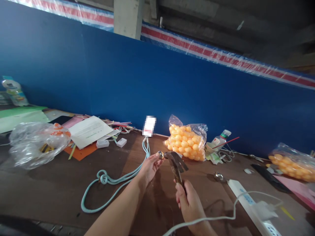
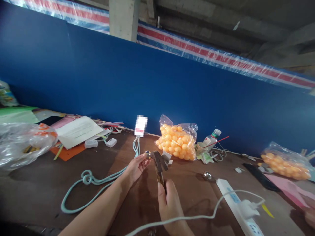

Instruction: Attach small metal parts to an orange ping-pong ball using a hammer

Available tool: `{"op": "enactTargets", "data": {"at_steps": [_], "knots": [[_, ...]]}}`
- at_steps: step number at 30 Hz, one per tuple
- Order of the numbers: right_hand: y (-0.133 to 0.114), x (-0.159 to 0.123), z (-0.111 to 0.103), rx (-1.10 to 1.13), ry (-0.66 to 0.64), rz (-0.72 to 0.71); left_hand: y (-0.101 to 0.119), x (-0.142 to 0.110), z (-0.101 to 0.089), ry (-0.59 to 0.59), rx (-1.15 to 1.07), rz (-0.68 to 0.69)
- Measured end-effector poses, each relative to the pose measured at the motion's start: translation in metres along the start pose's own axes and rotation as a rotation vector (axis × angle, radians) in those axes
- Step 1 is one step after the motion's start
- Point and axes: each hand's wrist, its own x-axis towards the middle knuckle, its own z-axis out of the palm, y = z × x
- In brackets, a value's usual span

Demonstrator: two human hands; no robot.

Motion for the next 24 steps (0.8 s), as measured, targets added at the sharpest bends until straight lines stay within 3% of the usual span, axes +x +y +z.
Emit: {"op": "enactTargets", "data": {"at_steps": [7, 24], "knots": [[-0.0002, 0.0051, 0.0076, -0.019, -0.02, 0.04, 0.0016, -0.0041, 0.0022, -0.023, 0.0, -0.019], [0.0036, 0.0027, 0.0029, -0.038, 0.008, 0.007, -0.0033, -0.0011, -0.0005, 0.016, 0.013, -0.02]]}}
